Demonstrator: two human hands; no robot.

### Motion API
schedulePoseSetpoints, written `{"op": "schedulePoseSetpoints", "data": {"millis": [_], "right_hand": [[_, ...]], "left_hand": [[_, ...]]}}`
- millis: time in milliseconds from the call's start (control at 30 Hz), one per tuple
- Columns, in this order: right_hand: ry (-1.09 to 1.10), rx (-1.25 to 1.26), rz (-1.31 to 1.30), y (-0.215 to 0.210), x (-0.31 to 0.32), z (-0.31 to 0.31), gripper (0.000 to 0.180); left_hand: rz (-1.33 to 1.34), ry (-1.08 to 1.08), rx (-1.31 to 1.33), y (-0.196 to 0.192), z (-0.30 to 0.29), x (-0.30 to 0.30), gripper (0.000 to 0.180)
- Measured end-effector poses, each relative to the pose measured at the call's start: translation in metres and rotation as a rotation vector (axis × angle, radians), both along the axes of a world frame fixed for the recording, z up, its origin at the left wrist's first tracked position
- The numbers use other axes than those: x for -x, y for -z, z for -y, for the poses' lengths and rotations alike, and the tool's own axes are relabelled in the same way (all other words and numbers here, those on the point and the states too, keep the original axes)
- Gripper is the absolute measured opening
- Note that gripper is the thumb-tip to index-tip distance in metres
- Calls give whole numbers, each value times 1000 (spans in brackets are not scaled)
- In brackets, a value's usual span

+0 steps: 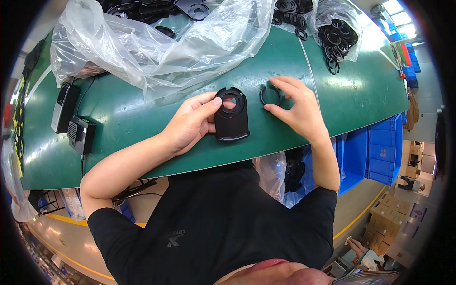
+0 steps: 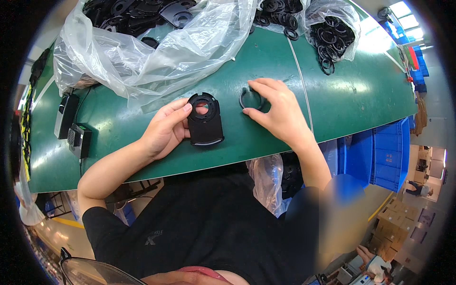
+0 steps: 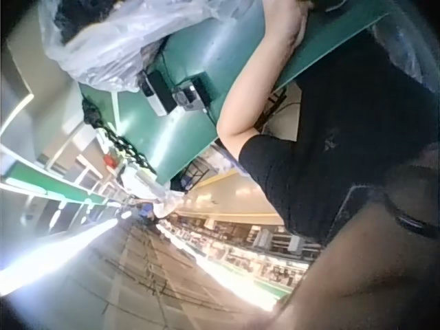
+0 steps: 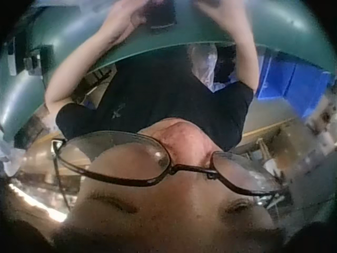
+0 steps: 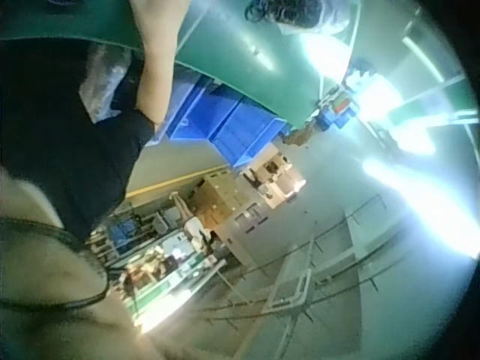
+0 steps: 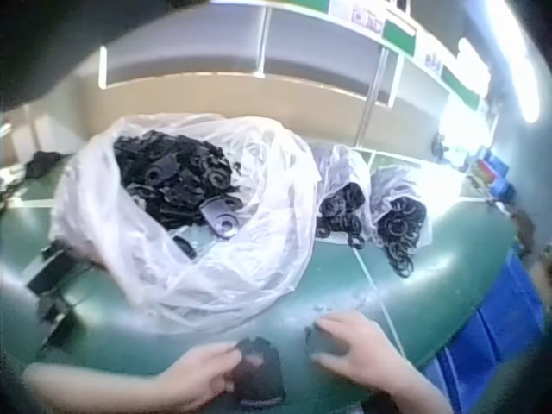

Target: The person assembles a black housing unit by hand, inserting a plastic ring and a circular component into it.

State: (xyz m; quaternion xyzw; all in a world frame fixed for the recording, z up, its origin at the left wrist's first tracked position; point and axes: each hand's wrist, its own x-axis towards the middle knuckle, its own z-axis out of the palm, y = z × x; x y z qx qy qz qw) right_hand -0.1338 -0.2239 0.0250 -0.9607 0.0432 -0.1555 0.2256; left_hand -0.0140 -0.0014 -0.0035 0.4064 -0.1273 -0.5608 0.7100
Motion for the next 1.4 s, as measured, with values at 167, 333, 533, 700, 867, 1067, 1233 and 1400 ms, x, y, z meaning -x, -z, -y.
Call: {"op": "schedulePoseSetpoints", "data": {"millis": [167, 333, 533, 700, 867, 1067, 1233, 1400], "right_hand": [[87, 28, -30, 4, 4, -12, 49], [80, 10, -61, 4, 4, -12, 51], [28, -667, 106, -2, 6, -27, 49], [-36, -686, 141, -2, 2, -49, 48], [-98, -328, 248, -1, -10, -63, 50], [-100, -157, 247, 1, -14, -70, 51], [-92, -131, 248, 1, -15, -73, 51], [-160, -43, 271, 4, -17, -72, 50]], "left_hand": [[8, 20, 21, -1, 2, 1, 30], [3, 15, -7, -1, 1, 2, 31], [-16, 38, 19, -3, 2, 2, 33], [-71, 31, 33, -2, 2, 1, 33], [26, 58, 64, 5, 0, 1, 38], [-42, 79, 117, 5, -1, 0, 41], [-27, 75, 117, 5, -1, 0, 43], [103, 68, 34, 6, -1, 1, 41]]}}
